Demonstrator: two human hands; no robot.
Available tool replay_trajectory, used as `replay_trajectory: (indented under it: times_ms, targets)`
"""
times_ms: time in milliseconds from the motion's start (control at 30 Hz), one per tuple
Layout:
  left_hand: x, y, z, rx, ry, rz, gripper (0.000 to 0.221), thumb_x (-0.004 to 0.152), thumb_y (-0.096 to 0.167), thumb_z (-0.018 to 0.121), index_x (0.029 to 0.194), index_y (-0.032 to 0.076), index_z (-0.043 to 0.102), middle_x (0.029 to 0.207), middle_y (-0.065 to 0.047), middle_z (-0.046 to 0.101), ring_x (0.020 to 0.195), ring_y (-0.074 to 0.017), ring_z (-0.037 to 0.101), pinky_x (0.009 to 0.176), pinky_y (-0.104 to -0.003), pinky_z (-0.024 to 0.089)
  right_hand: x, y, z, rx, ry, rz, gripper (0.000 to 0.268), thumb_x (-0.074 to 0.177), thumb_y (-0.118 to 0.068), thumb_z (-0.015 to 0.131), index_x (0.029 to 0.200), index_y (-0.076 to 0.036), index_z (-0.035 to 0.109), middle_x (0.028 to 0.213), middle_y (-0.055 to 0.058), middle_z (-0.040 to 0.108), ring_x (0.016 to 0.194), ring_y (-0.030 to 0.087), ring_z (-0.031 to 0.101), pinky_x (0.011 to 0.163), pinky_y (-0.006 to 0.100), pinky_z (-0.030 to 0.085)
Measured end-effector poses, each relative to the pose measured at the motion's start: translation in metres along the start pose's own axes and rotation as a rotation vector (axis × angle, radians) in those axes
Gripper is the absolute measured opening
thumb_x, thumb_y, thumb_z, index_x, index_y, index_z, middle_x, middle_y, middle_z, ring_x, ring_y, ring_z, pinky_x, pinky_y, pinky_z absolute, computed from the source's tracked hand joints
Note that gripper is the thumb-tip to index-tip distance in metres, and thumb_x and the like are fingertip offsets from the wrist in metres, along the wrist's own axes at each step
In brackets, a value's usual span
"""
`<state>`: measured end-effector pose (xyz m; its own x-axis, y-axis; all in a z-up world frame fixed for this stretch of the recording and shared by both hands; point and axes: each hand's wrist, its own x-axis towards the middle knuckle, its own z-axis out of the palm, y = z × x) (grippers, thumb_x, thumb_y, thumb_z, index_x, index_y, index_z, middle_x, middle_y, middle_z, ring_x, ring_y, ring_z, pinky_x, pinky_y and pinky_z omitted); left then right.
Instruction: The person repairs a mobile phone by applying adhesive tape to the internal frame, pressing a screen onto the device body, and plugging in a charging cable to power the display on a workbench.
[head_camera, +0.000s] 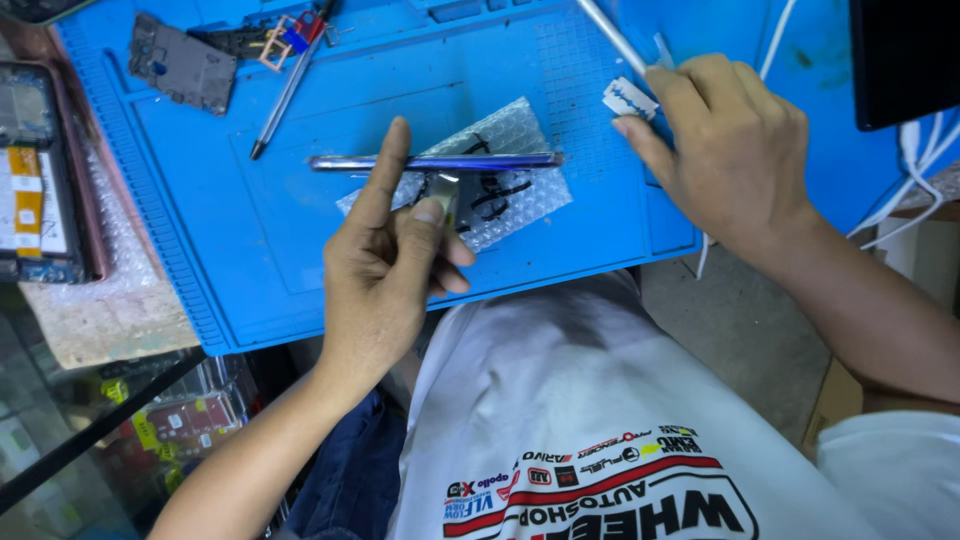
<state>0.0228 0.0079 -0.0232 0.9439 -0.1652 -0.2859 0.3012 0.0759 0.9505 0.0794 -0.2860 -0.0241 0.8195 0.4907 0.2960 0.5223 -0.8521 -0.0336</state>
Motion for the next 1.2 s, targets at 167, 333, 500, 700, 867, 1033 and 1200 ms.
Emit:
replay_trajectory:
  times_ms: [167, 333, 500, 700, 867, 1033, 1200]
  targets:
    - [0.002, 0.000, 0.000, -0.031, -0.009, 0.020, 0.062, 0.112, 0.012, 0.051, 0.167, 0.014, 0.023, 0.081, -0.004, 0.069, 0.068, -0.0072, 0.065, 0.061, -0.022, 0.060, -0.003, -0.012, 0.008, -0.084, 0.013, -0.013, 0.022, 0.096, -0.021, 0.083, 0.110, -0.006, 0.076, 0.100, 0.007, 0.067, 0.086, 0.024, 0.067, 0.068, 0.035, 0.052]
    - [0.009, 0.001, 0.001, -0.020, 0.000, 0.007, 0.061, 0.111, 0.014, 0.050, 0.167, 0.014, 0.024, 0.077, -0.004, 0.070, 0.060, -0.0067, 0.064, 0.056, -0.021, 0.056, -0.003, -0.001, 0.008, -0.124, 0.023, -0.075, 0.012, 0.097, -0.016, 0.082, 0.097, -0.007, 0.073, 0.093, 0.005, 0.069, 0.079, 0.022, 0.068, 0.065, 0.034, 0.052]
    - [0.013, 0.007, 0.000, -0.014, -0.008, 0.020, 0.062, 0.108, 0.013, 0.052, 0.165, 0.012, 0.026, 0.071, -0.003, 0.067, 0.052, -0.0060, 0.058, 0.050, -0.021, 0.052, 0.015, -0.007, -0.018, 0.110, 0.134, -0.163, 0.009, 0.103, -0.012, 0.072, 0.099, -0.007, 0.067, 0.099, 0.006, 0.066, 0.082, 0.022, 0.067, 0.068, 0.033, 0.050]
    - [0.011, 0.007, 0.001, -0.047, 0.009, 0.026, 0.061, 0.108, 0.011, 0.053, 0.165, 0.010, 0.029, 0.069, -0.003, 0.066, 0.052, -0.0058, 0.057, 0.050, -0.022, 0.051, 0.054, -0.058, -0.005, 0.175, 0.269, -0.425, 0.014, 0.094, -0.018, 0.080, 0.091, -0.007, 0.071, 0.085, 0.004, 0.065, 0.073, 0.022, 0.061, 0.070, 0.038, 0.044]
    - [0.013, 0.010, 0.001, -0.107, 0.000, 0.015, 0.062, 0.108, 0.011, 0.053, 0.165, 0.010, 0.029, 0.070, -0.003, 0.066, 0.053, -0.0055, 0.058, 0.051, -0.021, 0.052, 0.065, -0.064, 0.005, 0.062, 0.257, -0.499, 0.015, 0.098, -0.021, 0.082, 0.095, -0.010, 0.073, 0.087, -0.001, 0.066, 0.076, 0.018, 0.059, 0.084, 0.039, 0.038]
    - [0.014, 0.011, -0.006, -0.048, -0.039, -0.029, 0.062, 0.106, 0.011, 0.052, 0.163, 0.012, 0.028, 0.068, -0.003, 0.068, 0.050, -0.0056, 0.059, 0.049, -0.021, 0.053, 0.043, -0.057, -0.013, -0.012, 0.120, -0.504, 0.013, 0.089, -0.021, 0.082, 0.092, -0.012, 0.073, 0.085, -0.002, 0.067, 0.076, 0.015, 0.059, 0.086, 0.041, 0.037]
    - [0.011, 0.010, -0.014, -0.003, -0.098, -0.010, 0.067, 0.104, 0.007, 0.052, 0.165, 0.012, 0.025, 0.071, -0.001, 0.067, 0.058, -0.0042, 0.060, 0.054, -0.022, 0.056, 0.022, -0.025, -0.024, 0.126, 0.039, -0.283, 0.011, 0.093, -0.017, 0.080, 0.099, -0.011, 0.073, 0.090, 0.000, 0.068, 0.083, 0.019, 0.063, 0.090, 0.045, 0.038]
